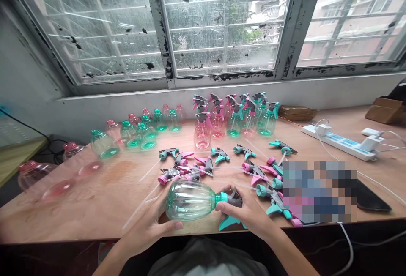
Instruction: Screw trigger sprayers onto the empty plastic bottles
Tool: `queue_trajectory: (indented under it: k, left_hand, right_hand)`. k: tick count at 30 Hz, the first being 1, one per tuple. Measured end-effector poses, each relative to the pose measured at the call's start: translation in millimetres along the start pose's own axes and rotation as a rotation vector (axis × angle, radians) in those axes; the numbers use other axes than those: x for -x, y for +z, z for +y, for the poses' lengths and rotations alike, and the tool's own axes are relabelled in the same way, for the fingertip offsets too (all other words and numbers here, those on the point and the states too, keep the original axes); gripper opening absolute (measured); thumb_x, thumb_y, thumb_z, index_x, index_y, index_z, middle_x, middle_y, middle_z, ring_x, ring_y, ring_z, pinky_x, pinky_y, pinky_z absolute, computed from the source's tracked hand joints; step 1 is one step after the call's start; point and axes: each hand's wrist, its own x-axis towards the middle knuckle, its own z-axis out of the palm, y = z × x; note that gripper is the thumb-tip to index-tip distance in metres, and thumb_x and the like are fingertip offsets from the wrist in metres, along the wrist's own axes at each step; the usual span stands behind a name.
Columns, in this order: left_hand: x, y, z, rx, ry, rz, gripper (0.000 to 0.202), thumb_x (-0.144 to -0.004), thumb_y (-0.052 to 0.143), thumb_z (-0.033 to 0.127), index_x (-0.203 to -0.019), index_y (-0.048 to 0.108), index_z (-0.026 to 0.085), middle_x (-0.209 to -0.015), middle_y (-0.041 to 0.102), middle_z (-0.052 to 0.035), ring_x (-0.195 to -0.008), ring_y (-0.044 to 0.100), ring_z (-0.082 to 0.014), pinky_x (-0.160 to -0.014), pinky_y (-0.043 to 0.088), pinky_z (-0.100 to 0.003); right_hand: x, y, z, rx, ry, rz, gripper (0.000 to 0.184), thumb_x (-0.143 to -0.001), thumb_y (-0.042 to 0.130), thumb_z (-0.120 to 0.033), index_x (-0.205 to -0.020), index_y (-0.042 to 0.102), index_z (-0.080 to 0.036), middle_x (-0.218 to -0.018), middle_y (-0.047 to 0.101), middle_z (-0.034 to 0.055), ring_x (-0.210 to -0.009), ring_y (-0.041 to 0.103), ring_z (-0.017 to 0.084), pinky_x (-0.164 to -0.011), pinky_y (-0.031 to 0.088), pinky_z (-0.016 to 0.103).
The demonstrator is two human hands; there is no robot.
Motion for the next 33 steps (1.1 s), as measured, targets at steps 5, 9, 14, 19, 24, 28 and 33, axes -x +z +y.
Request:
queue_trajectory:
  k: [5,9,14,19,24,28,33]
  left_hand:
    - [1.5,1.6,0.5,-0.031,0.030,0.001,0.103,-0.094,0.068,0.032,-0.166,-0.004,0.033,-0.177,0.011,-0.0036,-0.162,0.015,-0.0276,-0.130,0.020,-0.046]
    - [1.4,1.6,-0.2,-0.054,0.030,-0.001,0.099,-0.096,0.064,0.028,-0.166,-0.006,0.034,-0.177,0.008,-0.0034,-0.162,0.012,-0.0280,-0.130,0.018,-0.048]
    - [1.7,-1.2,0.6,-0.171,-0.002,-0.036,0.117,-0.088,0.076,0.042,-0.166,-0.009,0.027,-0.176,0.007,-0.0076,-0.162,0.010,-0.0329,-0.130,0.020,-0.048]
    - [2.7,-2.3,0.9,-0.207,0.008,-0.016,0.105,-0.092,0.070,0.043,-0.167,-0.001,0.024,-0.176,0.007,-0.0083,-0.162,0.010,-0.0312,-0.130,0.021,-0.046]
    - [2.4,-0.1,-1.4,-0.155,0.065,0.006,0.104,-0.093,0.069,0.031,-0.167,-0.005,0.029,-0.177,0.004,-0.0063,-0.162,0.012,-0.0269,-0.130,0.021,-0.042]
    - [1.4,0.0,-2.2,-0.126,0.059,0.002,0.103,-0.094,0.068,0.028,-0.167,-0.006,0.028,-0.177,0.003,-0.0061,-0.162,0.010,-0.0258,-0.131,0.018,-0.042]
    - [1.3,-2.3,2.0,-0.159,0.002,-0.019,0.102,-0.091,0.071,0.040,-0.168,0.006,0.023,-0.176,0.007,-0.0077,-0.162,0.010,-0.0316,-0.130,0.018,-0.047]
  right_hand:
    - [0.7,0.3,-0.1,-0.042,-0.012,-0.001,0.035,-0.083,0.083,-0.048,-0.098,0.066,-0.020,-0.069,0.075,0.0001,-0.066,0.070,0.022,-0.064,0.055,0.032]
    - [1.8,0.5,-1.1,-0.008,0.004,-0.009,0.036,-0.084,0.083,-0.047,-0.099,0.066,-0.020,-0.068,0.075,0.0008,-0.067,0.071,0.023,-0.067,0.055,0.033]
    - [2.1,-0.5,-0.6,0.006,0.004,-0.008,0.036,-0.082,0.084,-0.044,-0.102,0.066,-0.020,-0.071,0.074,-0.0003,-0.069,0.072,0.024,-0.067,0.056,0.034]
    - [1.4,-1.0,1.0,-0.022,-0.003,-0.018,0.036,-0.083,0.084,-0.043,-0.103,0.065,-0.020,-0.071,0.075,-0.0006,-0.069,0.072,0.023,-0.067,0.057,0.033]
    - [1.8,-1.3,-0.9,-0.024,0.011,-0.029,0.035,-0.083,0.083,-0.043,-0.103,0.065,-0.020,-0.070,0.075,-0.0008,-0.069,0.071,0.024,-0.068,0.056,0.034]
    - [2.4,-0.9,-2.0,-0.030,0.012,-0.032,0.035,-0.083,0.083,-0.042,-0.103,0.064,-0.020,-0.069,0.074,-0.0010,-0.069,0.071,0.023,-0.067,0.056,0.033]
    - [1.7,-0.5,-0.7,-0.034,0.017,-0.028,0.037,-0.082,0.084,-0.042,-0.103,0.064,-0.020,-0.070,0.075,-0.0005,-0.069,0.071,0.023,-0.067,0.056,0.034]
